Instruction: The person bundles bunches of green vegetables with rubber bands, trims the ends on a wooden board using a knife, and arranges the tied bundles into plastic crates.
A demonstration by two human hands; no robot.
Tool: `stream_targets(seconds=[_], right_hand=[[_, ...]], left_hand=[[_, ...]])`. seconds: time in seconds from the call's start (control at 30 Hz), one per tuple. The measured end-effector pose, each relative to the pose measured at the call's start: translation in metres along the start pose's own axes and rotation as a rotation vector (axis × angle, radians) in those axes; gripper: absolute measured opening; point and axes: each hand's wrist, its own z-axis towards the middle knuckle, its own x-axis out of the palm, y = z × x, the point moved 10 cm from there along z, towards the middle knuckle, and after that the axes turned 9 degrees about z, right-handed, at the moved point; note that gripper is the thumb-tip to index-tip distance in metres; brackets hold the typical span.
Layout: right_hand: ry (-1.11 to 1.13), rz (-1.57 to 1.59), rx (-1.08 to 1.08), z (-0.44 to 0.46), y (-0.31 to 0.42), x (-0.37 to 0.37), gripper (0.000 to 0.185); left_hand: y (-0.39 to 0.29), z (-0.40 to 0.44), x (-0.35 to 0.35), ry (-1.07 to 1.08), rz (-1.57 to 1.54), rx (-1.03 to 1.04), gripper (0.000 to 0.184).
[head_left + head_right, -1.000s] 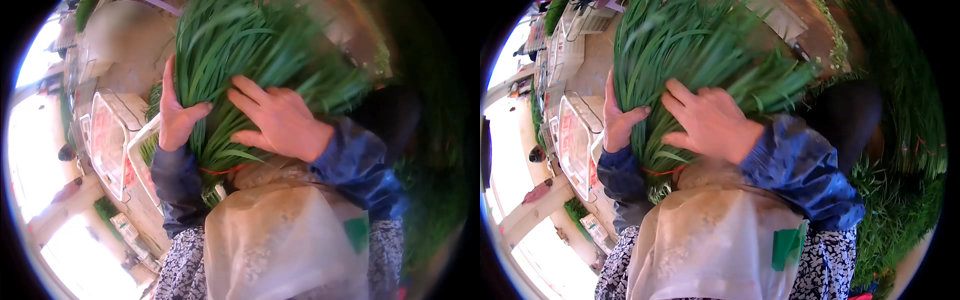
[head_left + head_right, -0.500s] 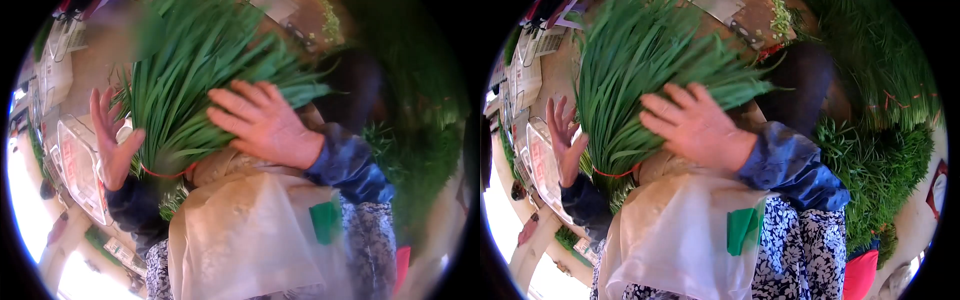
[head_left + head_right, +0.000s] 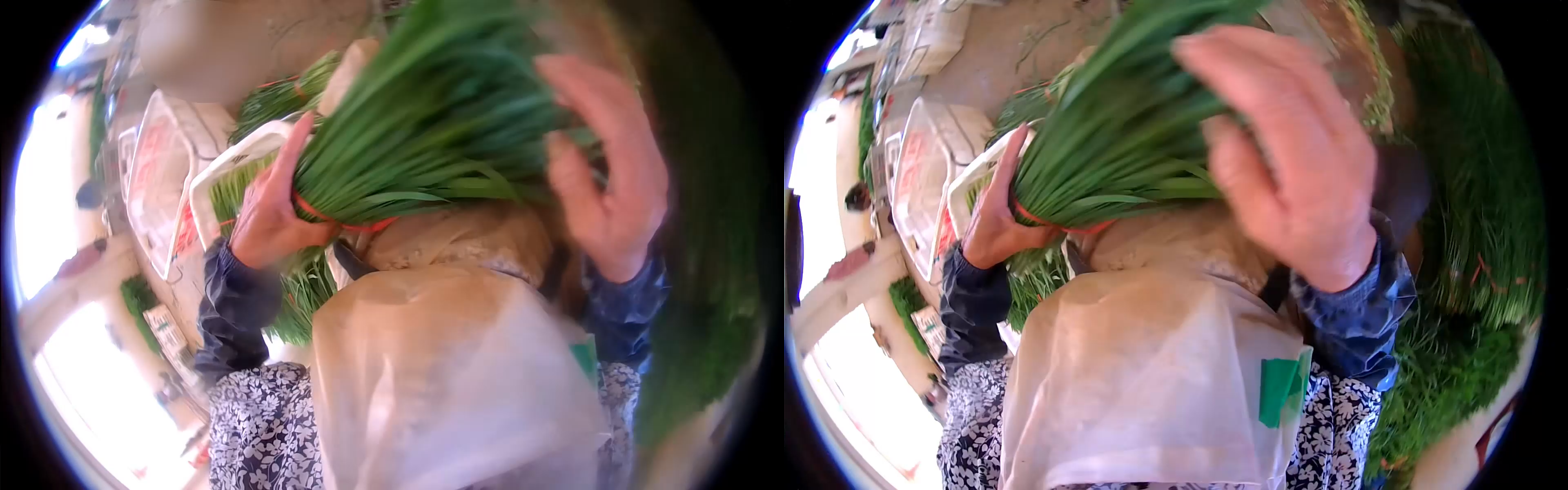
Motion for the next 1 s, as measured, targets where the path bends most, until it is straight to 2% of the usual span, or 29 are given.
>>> stream_targets(seconds=[0.07, 0.1, 0.17, 0.2, 0.23, 0.3, 0.33, 0.37, 0.43, 0.47, 0.5, 0.53, 0.57, 0.6, 0.67, 0.7, 0.77, 0.8, 0.83, 0.93, 0.97, 1.0], right_hand=[[0.032, 0.107, -0.287, 0.029, 0.03, 0.024, 0.05], [0.065, 0.143, -0.366, 0.044, 0.044, 0.04, 0.056], [0.219, 0.123, -0.275, 0.066, 0.054, 0.087, 0.087], [0.307, 0.112, -0.282, 0.068, 0.045, 0.113, 0.096], [0.37, 0.077, -0.265, 0.054, 0.023, 0.143, 0.106], [0.545, 0.011, -0.118, 0.01, 0.001, 0.191, 0.107], [0.542, 0.011, -0.126, 0.001, 0.001, 0.194, 0.107], [0.544, -0.024, -0.141, -0.002, 0.006, 0.194, 0.101], [0.57, -0.052, -0.154, -0.008, 0.014, 0.202, 0.095], [0.56, -0.12, -0.183, -0.012, 0.015, 0.205, 0.089], [0.548, -0.19, -0.217, -0.012, 0.017, 0.208, 0.084], [0.562, -0.189, -0.232, -0.012, 0.02, 0.21, 0.084], [0.586, -0.166, -0.197, -0.01, 0.017, 0.21, 0.092], [0.608, -0.147, -0.159, -0.009, 0.015, 0.21, 0.1], [0.628, -0.114, -0.167, -0.002, 0.017, 0.21, 0.099], [0.638, -0.071, -0.155, 0.003, 0.016, 0.209, 0.098], [0.647, -0.067, -0.166, 0.011, 0.018, 0.207, 0.097], [0.658, -0.043, -0.154, 0.015, 0.02, 0.204, 0.095], [0.666, -0.047, -0.146, 0.022, 0.026, 0.196, 0.095], [0.597, -0.185, -0.275, 0.029, 0.049, 0.164, 0.095], [0.615, -0.177, -0.273, 0.023, 0.049, 0.168, 0.095], [0.593, -0.208, -0.251, 0.016, 0.043, 0.17, 0.091]], left_hand=[[-0.052, 0.003, -0.013, -0.056, 0.621, 0.251, 0.107], [-0.059, -0.001, -0.025, -0.088, 0.627, 0.219, 0.107], [-0.092, -0.004, -0.022, -0.202, 1.116, 0.5, 0.098], [-0.092, -0.01, -0.018, -0.25, 1.174, 0.589, 0.096], [-0.09, -0.012, -0.024, -0.273, 1.189, 0.581, 0.096], [-0.069, -0.024, -0.063, -0.235, 0.779, 0.348, 0.1], [-0.059, -0.022, -0.055, -0.224, 0.774, 0.351, 0.113], [-0.053, -0.025, -0.056, -0.233, 0.768, 0.329, 0.113], [-0.035, -0.04, -0.089, -0.436, 0.579, 0.215, 0.113], [-0.025, -0.045, -0.09, -0.442, 0.491, 0.213, 0.115], [-0.017, -0.044, -0.089, -0.453, 0.484, 0.199, 0.115], [-0.016, -0.042, -0.079, -0.429, 0.62, 0.234, 0.113], [-0.014, -0.039, -0.069, -0.404, 0.754, 0.268, 0.11], [-0.008, -0.035, -0.067, -0.42, 0.747, 0.258, 0.11], [0.004, -0.023, -0.047, -0.286, 0.853, 0.305, 0.103], [0.006, -0.022, -0.049, -0.308, 0.848, 0.304, 0.103], [0.013, -0.022, -0.055, -0.333, 0.644, 0.267, 0.094], [-0.001, -0.028, -0.062, -0.446, 0.664, 0.319, 0.091], [-0.007, -0.034, -0.063, -0.443, 0.653, 0.319, 0.091], [-0.035, -0.067, -0.067, -0.693, 0.975, 0.44, 0.085], [-0.026, -0.066, -0.064, -0.685, 0.966, 0.424, 0.085], [-0.019, -0.071, -0.069, -0.817, 0.896, 0.431, 0.086]])
